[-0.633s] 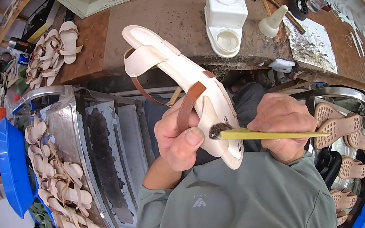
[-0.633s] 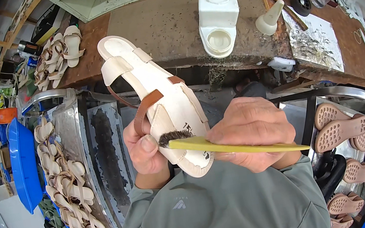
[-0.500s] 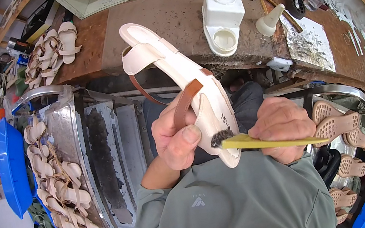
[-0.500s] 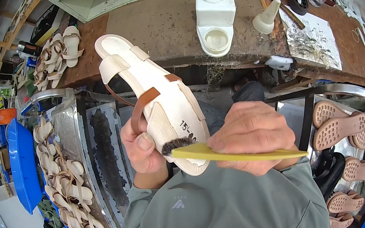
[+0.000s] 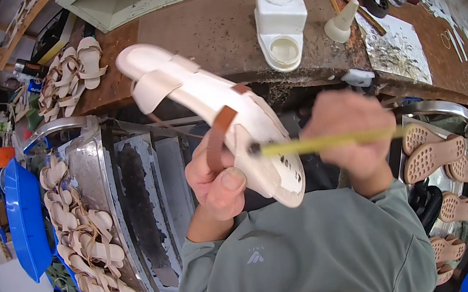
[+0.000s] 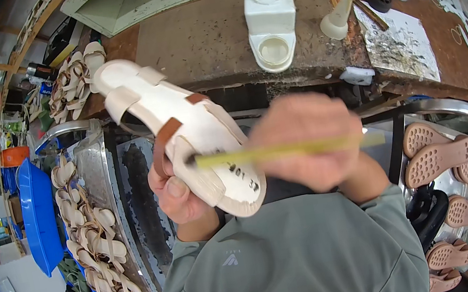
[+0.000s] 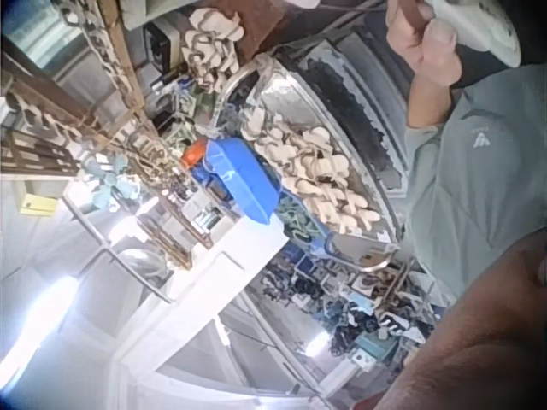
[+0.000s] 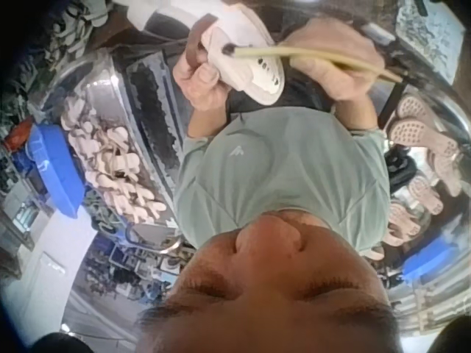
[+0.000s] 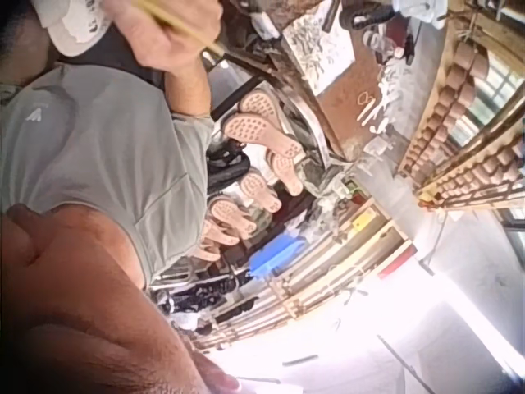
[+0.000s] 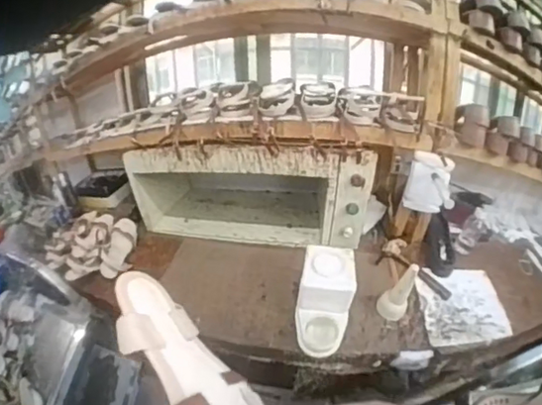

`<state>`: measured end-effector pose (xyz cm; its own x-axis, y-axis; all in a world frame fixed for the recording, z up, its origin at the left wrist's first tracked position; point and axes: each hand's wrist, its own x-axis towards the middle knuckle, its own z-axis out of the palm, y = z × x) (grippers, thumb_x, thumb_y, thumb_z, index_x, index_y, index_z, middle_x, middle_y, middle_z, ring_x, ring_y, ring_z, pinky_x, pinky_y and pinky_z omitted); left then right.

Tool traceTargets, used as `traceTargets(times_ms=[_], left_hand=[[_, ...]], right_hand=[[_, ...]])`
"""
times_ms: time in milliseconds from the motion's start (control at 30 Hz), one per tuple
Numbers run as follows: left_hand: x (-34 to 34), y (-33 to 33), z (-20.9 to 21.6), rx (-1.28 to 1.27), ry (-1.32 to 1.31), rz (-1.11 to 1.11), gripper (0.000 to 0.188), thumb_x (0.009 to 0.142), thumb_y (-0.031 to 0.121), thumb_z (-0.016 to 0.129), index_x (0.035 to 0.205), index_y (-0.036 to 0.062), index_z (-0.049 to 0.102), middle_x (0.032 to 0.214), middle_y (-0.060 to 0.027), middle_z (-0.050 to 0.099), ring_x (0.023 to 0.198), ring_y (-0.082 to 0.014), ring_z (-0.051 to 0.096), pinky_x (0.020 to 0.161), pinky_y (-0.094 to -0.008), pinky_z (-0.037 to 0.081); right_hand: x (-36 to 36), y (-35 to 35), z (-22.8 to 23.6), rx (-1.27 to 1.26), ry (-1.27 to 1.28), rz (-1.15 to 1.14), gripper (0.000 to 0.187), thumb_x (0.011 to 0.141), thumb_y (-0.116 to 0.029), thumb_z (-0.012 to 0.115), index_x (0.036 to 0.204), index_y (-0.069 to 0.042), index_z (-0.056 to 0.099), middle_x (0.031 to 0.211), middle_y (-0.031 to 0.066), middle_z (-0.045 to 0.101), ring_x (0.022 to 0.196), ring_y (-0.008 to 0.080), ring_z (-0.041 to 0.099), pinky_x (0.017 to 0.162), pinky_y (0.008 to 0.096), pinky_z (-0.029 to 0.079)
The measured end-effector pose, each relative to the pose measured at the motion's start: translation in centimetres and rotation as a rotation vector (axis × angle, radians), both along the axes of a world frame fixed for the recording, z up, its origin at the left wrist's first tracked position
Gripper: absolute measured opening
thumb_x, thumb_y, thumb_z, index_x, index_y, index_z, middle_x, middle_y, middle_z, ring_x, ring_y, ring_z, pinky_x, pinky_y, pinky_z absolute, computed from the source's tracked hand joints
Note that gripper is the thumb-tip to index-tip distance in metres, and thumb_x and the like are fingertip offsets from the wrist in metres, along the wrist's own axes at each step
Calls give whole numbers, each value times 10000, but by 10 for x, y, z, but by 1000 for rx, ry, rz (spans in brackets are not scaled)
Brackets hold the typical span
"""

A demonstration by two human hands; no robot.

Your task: The person applies glue to the soles and straps of beige sandals using a yellow brush. They repeatedly dip the brush into a white container and spread the adhesive on the footwear, handling the sandals one at a time from a nearby rack.

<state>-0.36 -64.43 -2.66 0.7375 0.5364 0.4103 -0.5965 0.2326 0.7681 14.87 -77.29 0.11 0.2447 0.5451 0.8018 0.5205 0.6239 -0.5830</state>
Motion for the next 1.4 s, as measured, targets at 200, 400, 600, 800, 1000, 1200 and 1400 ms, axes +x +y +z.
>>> traceTargets(times_ms=[200,400,600,800,1000,1200,1400], left_hand=[[2,7,-5,306,35,348,709,760,275,536,1280,-162,332,1307,-333,382,1158,-361,484,971,-427,413],[-4,7,-18,493,-55,413,706,772,270,536,1311,-132,323,1308,-280,407,1127,-319,494,930,-401,428],[-12,10,-8,805,-6,496,432,774,194,589,1104,-78,532,1191,-247,517,1020,-290,549,875,-372,437],[-18,5,-2,988,50,614,204,753,188,646,781,-5,586,943,-208,598,828,-283,592,772,-362,465],[-16,9,5,989,-14,559,203,764,190,638,749,2,564,838,-200,596,741,-263,572,686,-337,459],[-17,8,4,977,35,601,235,769,192,614,712,-27,552,823,-196,589,722,-268,566,664,-324,453],[-8,9,6,860,7,610,120,738,71,592,797,-30,565,807,-187,585,681,-285,547,659,-341,455]], right_hand=[[-5,-17,-3,116,-111,4,177,703,-50,715,835,46,646,751,144,661,535,198,604,425,274,421],[-6,-24,7,176,-334,-20,164,763,-128,664,839,17,669,751,133,658,568,186,611,448,251,420],[0,-25,14,17,228,109,236,700,-170,746,800,24,654,700,129,645,539,193,575,494,282,436],[7,13,42,-130,320,92,158,725,-92,710,797,31,643,658,104,615,513,162,526,503,281,421],[8,16,53,-144,45,168,174,672,-113,754,742,21,669,658,114,633,533,192,579,460,281,427],[10,14,45,166,-222,162,233,682,-186,756,756,11,658,650,109,627,525,188,580,434,286,406],[0,12,9,359,-335,178,237,659,-89,767,833,35,663,777,137,664,550,214,589,439,297,419]])
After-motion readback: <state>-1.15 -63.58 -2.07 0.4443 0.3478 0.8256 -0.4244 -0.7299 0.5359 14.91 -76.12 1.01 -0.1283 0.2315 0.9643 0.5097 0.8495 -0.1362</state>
